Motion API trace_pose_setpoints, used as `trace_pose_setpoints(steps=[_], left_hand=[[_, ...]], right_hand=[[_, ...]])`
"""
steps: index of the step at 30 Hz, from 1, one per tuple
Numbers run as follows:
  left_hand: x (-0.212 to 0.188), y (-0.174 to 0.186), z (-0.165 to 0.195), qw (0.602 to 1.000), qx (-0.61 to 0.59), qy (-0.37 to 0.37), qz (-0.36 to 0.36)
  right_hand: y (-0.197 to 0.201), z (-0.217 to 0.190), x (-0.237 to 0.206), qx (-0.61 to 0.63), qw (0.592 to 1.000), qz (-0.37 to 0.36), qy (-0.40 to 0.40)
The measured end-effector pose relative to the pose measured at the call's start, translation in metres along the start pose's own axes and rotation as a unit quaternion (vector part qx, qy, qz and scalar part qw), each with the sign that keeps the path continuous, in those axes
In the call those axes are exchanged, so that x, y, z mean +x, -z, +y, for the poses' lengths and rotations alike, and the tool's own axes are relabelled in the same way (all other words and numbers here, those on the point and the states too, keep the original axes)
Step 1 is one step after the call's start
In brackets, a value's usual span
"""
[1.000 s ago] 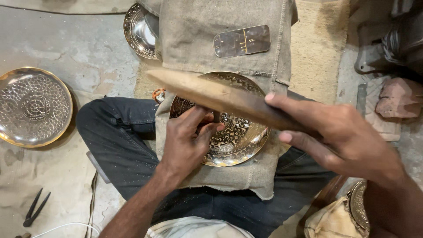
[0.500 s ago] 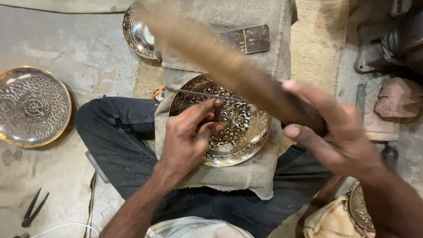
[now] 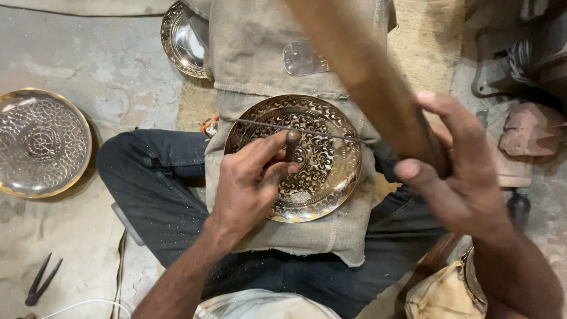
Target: The person sits on the floor and uses a chisel and hammer to engrave a decorative pattern into a brass plate resting on a cushion. They repeatedly strike the chisel to create fine indentations in the metal surface.
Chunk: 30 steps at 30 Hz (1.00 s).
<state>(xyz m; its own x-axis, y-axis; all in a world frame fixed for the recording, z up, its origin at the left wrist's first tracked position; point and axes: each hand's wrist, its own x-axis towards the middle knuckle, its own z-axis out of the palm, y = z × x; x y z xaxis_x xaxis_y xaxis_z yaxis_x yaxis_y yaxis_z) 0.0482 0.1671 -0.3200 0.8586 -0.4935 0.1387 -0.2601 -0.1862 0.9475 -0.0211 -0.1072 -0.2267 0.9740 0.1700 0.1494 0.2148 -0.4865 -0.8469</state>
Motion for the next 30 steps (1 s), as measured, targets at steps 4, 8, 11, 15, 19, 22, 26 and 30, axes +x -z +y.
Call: trace_pose_setpoints(steps=[4, 8, 11, 15, 19, 22, 26, 30], left_hand=[[0.001, 0.001, -0.002, 0.999, 0.032, -0.011, -0.006], [0.000, 0.002, 0.001, 1.000, 0.000, 0.004, 0.003], [0.001, 0.002, 0.003, 1.000, -0.020, -0.020, 0.000], [0.000, 0.004, 0.005, 0.999, -0.040, 0.003, -0.003], [0.002, 0.005, 0.007, 1.000, -0.011, -0.011, -0.004], [0.001, 0.005, 0.010, 1.000, -0.027, -0.009, -0.006], [0.001, 0.007, 0.010, 1.000, 0.020, 0.006, -0.009], [0.000, 0.006, 0.005, 0.999, -0.009, -0.034, -0.007]], right_hand=[[-0.002, -0.007, 0.000, -0.221, 0.959, -0.132, -0.121], [0.001, -0.009, -0.002, -0.088, 0.994, 0.000, 0.059], [0.000, -0.008, -0.002, -0.122, 0.990, -0.077, -0.001], [-0.004, -0.010, 0.002, -0.016, 0.998, 0.050, -0.031], [-0.005, -0.014, 0.005, -0.133, 0.981, -0.096, 0.107], [-0.004, -0.020, 0.005, -0.159, 0.984, -0.059, 0.057], [-0.010, -0.025, 0.006, -0.014, 0.997, 0.003, -0.071], [-0.007, -0.028, 0.010, -0.159, 0.985, -0.053, -0.031]])
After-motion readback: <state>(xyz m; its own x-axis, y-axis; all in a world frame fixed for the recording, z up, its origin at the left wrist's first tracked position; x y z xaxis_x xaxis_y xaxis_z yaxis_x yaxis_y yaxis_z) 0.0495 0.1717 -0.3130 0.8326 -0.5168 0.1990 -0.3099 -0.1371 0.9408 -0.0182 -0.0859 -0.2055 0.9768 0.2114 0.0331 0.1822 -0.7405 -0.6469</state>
